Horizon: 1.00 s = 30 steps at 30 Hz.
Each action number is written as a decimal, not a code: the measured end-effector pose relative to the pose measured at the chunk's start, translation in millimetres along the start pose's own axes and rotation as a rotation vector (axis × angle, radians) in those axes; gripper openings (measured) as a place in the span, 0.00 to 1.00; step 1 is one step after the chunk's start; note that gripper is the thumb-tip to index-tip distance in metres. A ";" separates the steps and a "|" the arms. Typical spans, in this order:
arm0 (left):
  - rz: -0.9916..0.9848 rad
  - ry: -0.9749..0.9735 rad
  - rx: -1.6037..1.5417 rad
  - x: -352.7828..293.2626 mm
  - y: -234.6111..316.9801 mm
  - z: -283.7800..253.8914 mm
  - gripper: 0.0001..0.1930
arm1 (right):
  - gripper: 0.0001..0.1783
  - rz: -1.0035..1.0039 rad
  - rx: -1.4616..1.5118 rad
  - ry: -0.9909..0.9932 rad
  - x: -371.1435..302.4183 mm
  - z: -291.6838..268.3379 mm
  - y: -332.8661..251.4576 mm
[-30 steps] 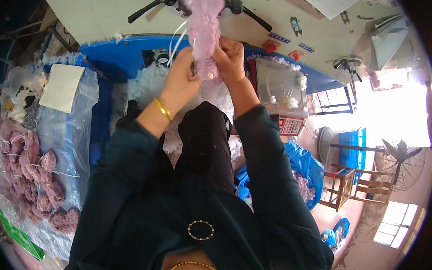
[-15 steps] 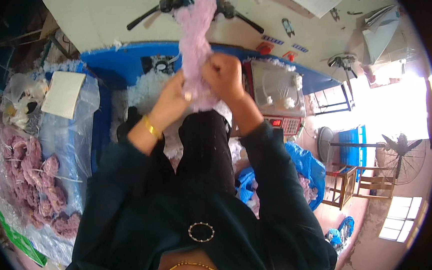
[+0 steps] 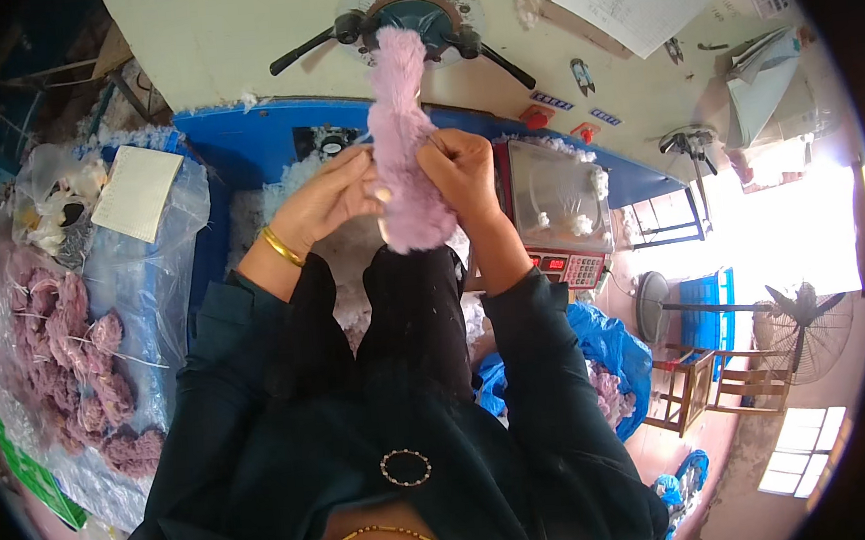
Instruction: The person repeatedly stuffs pink fluffy material into small pink plush toys using a manual stuffing machine. They place each toy on the machine's nozzle, push the material in, then remove and set the toy aside. The process is repeated for multiple toys throughout the clip.
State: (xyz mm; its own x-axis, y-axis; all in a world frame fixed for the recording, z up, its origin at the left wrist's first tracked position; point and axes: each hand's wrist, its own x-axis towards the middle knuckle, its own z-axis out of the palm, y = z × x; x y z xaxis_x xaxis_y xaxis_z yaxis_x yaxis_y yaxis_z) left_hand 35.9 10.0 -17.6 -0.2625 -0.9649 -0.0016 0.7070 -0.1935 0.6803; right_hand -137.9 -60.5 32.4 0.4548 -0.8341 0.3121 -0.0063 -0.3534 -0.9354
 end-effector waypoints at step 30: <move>0.231 0.383 0.405 0.5 -10.4 81.3 0.22 | 0.24 0.115 -0.269 0.138 -10.2 22.3 -28.3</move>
State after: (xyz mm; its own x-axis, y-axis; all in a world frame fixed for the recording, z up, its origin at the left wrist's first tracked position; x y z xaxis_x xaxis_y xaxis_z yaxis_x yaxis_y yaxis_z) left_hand -24.9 25.9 34.9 0.1763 -0.9838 -0.0327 0.3911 0.0395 0.9195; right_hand -122.5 -32.6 51.9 0.3123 -0.9181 0.2441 -0.2940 -0.3378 -0.8941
